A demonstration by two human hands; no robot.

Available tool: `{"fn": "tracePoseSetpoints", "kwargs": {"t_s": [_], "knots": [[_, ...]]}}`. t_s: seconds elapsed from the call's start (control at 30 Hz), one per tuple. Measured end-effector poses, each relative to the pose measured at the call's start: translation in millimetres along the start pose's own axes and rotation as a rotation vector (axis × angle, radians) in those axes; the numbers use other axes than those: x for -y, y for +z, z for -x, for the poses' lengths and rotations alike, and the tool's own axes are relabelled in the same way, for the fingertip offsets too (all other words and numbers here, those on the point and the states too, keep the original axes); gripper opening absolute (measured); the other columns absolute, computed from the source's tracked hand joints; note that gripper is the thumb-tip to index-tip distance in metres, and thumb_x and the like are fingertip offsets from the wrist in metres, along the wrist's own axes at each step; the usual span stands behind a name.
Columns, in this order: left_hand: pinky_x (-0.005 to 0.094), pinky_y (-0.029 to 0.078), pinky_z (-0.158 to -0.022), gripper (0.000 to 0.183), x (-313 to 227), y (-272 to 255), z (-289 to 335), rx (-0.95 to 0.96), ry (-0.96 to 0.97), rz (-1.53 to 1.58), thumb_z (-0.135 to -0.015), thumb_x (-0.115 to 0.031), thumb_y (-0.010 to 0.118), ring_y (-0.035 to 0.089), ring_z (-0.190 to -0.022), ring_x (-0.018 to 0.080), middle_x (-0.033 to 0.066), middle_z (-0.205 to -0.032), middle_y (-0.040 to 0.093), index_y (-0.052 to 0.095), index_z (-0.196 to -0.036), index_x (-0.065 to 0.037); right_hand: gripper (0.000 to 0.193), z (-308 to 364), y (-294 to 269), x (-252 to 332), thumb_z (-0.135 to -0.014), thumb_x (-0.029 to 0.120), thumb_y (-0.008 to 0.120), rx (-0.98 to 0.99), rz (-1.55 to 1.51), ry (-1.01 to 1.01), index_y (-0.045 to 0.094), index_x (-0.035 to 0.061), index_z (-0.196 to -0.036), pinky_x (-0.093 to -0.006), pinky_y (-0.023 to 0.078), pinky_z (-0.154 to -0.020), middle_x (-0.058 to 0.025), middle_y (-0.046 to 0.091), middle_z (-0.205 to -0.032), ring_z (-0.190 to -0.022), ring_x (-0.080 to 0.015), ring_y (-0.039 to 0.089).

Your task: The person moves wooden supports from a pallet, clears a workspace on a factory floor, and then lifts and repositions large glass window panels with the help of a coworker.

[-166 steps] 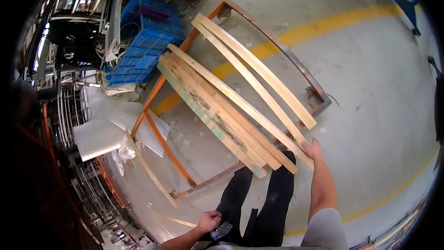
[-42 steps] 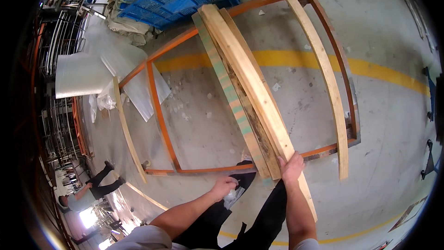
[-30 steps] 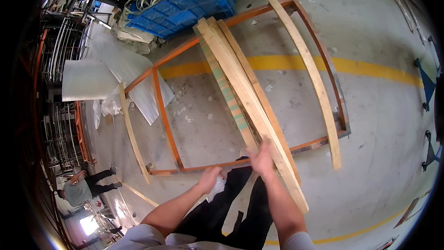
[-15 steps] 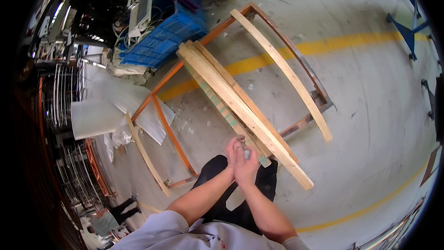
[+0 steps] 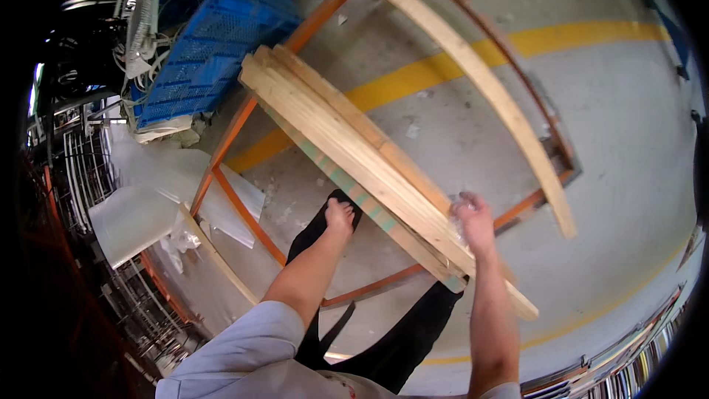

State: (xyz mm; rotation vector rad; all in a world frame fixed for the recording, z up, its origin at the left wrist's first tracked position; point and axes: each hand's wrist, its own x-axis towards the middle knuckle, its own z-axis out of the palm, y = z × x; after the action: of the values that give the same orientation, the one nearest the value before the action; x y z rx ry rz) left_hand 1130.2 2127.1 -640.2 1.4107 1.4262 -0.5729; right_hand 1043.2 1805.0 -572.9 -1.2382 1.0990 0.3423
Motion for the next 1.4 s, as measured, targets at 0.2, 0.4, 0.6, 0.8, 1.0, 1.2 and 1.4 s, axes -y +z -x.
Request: {"fn": "tracePoseSetpoints", "kwargs": {"t_s": [0.2, 0.4, 0.6, 0.8, 1.0, 1.2, 1.4], "knots": [[0.0418, 0.023, -0.113, 0.071, 11, -1, -103, 0.280, -0.184, 0.388, -0.096, -0.056, 0.015, 0.029, -0.136, 0.0304, 0.0153, -0.146, 0.032, 0.022, -0.145, -0.005, 0.055, -145, 66, -32, -0.078, 0.021, 0.063, 0.326, 0.210, 0.078, 0.052, -0.0051, -0.125, -0.0338, 0.043, -0.093, -0.0173, 0.060, -0.115, -0.105, -0.0245, 0.057], [0.0488, 0.038, -0.104, 0.069, 30, 34, -103, 0.646, -0.345, 0.451, -0.094, -0.057, 0.029, 0.037, -0.131, 0.0312, 0.0151, -0.144, 0.035, 0.024, -0.145, -0.012, 0.057, -174, 81, -54, -0.078, 0.030, 0.068, 0.627, -0.161, 0.525, 0.054, -0.0029, -0.124, -0.0329, 0.039, -0.096, -0.0137, 0.060, -0.116, -0.108, -0.0234, 0.055], [0.0493, 0.037, -0.104, 0.067, 27, 33, -89, 0.575, -0.299, 0.542, -0.094, -0.057, 0.029, 0.038, -0.130, 0.0320, 0.0136, -0.145, 0.034, 0.027, -0.144, -0.013, 0.062, -144, 97, -14, -0.075, 0.035, 0.071, 0.846, 0.329, 0.309, 0.054, -0.0008, -0.123, -0.0333, 0.039, -0.097, -0.0134, 0.060, -0.118, -0.113, -0.0230, 0.052], [0.0472, 0.044, -0.098, 0.059, 23, 39, -89, 0.410, -0.139, 0.306, -0.094, -0.052, 0.035, 0.048, -0.120, 0.0295, 0.0120, -0.135, 0.047, 0.040, -0.137, -0.010, 0.079, -101, 120, 19, -0.073, 0.040, 0.071, 0.813, 0.713, 0.136, 0.041, -0.0084, -0.129, -0.0348, 0.038, -0.097, -0.0229, 0.057, -0.114, -0.112, -0.0313, 0.052], [0.0466, 0.045, -0.097, 0.057, 22, 21, -74, 0.487, -0.212, 0.447, -0.094, -0.050, 0.038, 0.049, -0.119, 0.0292, 0.0108, -0.133, 0.049, 0.042, -0.134, -0.010, 0.079, -54, 139, -14, -0.067, 0.036, 0.072, 0.474, 0.858, -0.116, 0.040, -0.0112, -0.123, -0.0431, 0.036, -0.096, -0.0271, 0.050, -0.113, -0.109, -0.0418, 0.047], [0.0460, 0.044, -0.098, 0.055, 29, 0, -75, 0.541, -0.255, 0.408, -0.094, -0.048, 0.039, 0.049, -0.119, 0.0293, 0.0094, -0.133, 0.049, 0.044, -0.133, -0.010, 0.075, -17, 155, -11, -0.064, 0.028, 0.071, 0.361, 0.876, -0.138, 0.040, -0.0078, -0.122, -0.0468, 0.032, -0.095, -0.0234, 0.044, -0.114, -0.109, -0.0400, 0.040], [0.0461, 0.040, -0.102, 0.058, 32, -1, -58, 0.539, -0.218, 0.429, -0.095, -0.050, 0.034, 0.048, -0.121, 0.0302, 0.0109, -0.135, 0.048, 0.042, -0.136, -0.010, 0.076, 13, 191, -45, -0.064, 0.028, 0.070, 0.013, 0.809, -0.234, 0.040, -0.0079, -0.123, -0.0498, 0.029, -0.095, -0.0229, 0.041, -0.113, -0.111, -0.0396, 0.037]]}}
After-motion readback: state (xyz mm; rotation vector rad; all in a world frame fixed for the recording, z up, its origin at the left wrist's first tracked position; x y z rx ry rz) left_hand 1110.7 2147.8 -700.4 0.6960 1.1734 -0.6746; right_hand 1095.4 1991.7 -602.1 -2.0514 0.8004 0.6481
